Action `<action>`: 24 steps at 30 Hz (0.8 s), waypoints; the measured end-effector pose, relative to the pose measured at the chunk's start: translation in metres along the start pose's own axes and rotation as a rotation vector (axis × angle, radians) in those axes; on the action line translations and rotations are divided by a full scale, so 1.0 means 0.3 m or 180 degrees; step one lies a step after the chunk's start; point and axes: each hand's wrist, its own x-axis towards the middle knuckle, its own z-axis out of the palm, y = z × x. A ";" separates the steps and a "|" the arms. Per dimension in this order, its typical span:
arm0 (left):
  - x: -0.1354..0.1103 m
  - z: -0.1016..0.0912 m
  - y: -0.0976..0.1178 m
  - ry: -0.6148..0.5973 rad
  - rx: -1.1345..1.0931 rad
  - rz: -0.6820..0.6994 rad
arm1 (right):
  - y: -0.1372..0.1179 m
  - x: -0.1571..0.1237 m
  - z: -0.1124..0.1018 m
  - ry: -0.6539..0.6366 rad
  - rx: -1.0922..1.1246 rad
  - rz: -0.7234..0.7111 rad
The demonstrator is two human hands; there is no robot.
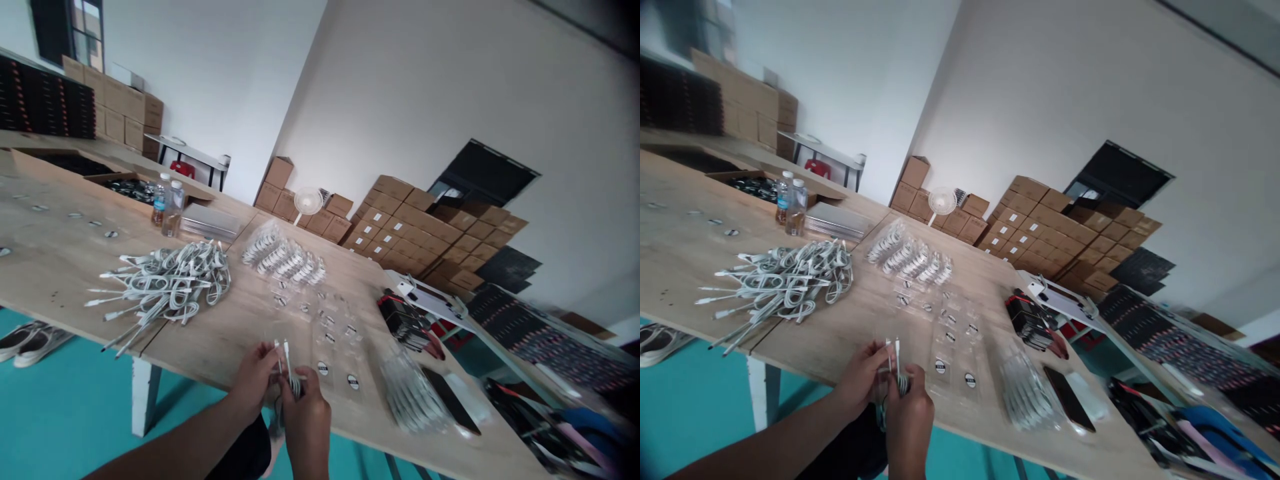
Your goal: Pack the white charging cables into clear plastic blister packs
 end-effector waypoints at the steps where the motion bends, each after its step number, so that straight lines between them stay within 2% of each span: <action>1: 0.000 0.001 0.007 -0.0052 -0.0007 0.0041 | 0.001 -0.001 -0.002 0.0111 0.0072 -0.0016; 5: -0.010 0.010 0.028 -0.0243 -0.0011 0.0165 | -0.006 -0.004 -0.026 0.0687 -0.0034 -0.0462; 7: -0.017 0.014 0.034 -0.0294 -0.0001 0.0149 | -0.005 -0.001 -0.039 0.0829 -0.0026 -0.0541; 12: -0.026 0.025 0.041 -0.0548 -0.0140 -0.0117 | 0.014 0.012 -0.049 0.0526 0.0614 -0.0311; 18: -0.034 0.031 0.044 -0.0581 -0.0148 -0.0045 | 0.017 0.029 -0.063 0.0481 0.1010 0.0456; 24: -0.037 0.035 0.051 -0.0620 -0.0053 0.0058 | 0.000 0.038 -0.094 0.0393 0.1315 0.0407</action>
